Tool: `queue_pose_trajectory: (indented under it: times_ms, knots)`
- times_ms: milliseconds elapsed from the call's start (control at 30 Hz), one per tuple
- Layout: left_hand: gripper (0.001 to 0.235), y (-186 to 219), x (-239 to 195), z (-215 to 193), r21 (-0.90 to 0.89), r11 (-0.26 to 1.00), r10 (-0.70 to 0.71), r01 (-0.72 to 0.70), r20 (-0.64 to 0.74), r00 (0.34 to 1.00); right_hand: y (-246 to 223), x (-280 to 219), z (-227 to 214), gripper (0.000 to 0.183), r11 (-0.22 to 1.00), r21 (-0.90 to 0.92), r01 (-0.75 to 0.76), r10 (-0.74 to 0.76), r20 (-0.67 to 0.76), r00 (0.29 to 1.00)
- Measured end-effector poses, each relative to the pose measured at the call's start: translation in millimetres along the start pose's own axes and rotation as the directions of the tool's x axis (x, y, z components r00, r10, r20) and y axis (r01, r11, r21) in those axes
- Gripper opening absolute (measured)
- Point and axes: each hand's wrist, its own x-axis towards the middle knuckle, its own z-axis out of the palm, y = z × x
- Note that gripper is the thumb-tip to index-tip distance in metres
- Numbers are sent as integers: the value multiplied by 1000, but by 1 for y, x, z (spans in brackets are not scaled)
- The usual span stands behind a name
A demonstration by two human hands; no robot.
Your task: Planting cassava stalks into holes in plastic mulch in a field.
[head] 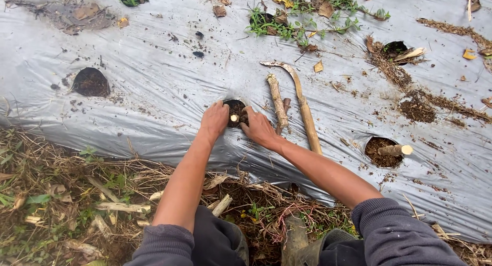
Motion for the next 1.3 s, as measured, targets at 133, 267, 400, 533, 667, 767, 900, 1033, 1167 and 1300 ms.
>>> queue_pose_trajectory:
  times_ms: [133,267,400,533,667,767,900,1033,1167,1300]
  knots:
    - [21,-15,-7,-11,-179,984,-23,22,-6,1000,8,3,12,33,999,50,-23,22,21,1000]
    - [15,-12,-15,-24,-324,944,-32,58,85,996,10,-2,14,29,999,40,-25,25,1,1000]
    - [14,-12,-13,-20,-327,945,-5,26,66,998,-3,0,6,35,999,29,-45,45,-30,999]
    - [16,-1,-25,-49,-367,929,-21,44,67,998,-12,8,6,42,998,63,0,3,-46,999]
    - [20,2,-29,-66,-413,906,-51,92,109,993,-3,15,12,41,998,-11,61,-61,-79,995]
    - [22,9,-31,-85,-445,886,-94,129,100,991,16,31,30,29,998,-22,60,-62,-88,994]
    - [20,23,-36,-128,-532,822,-197,202,67,978,19,28,26,24,999,-17,35,-36,-98,994]
    - [16,17,-21,-99,-581,791,-188,192,67,980,9,24,11,26,999,31,-19,21,-69,997]
    - [30,11,-30,-103,-402,906,-88,134,133,987,2,18,9,27,998,53,-21,25,-65,998]
    - [37,16,-35,-80,200,976,77,-89,66,995,19,21,20,32,990,-123,69,-76,-53,996]
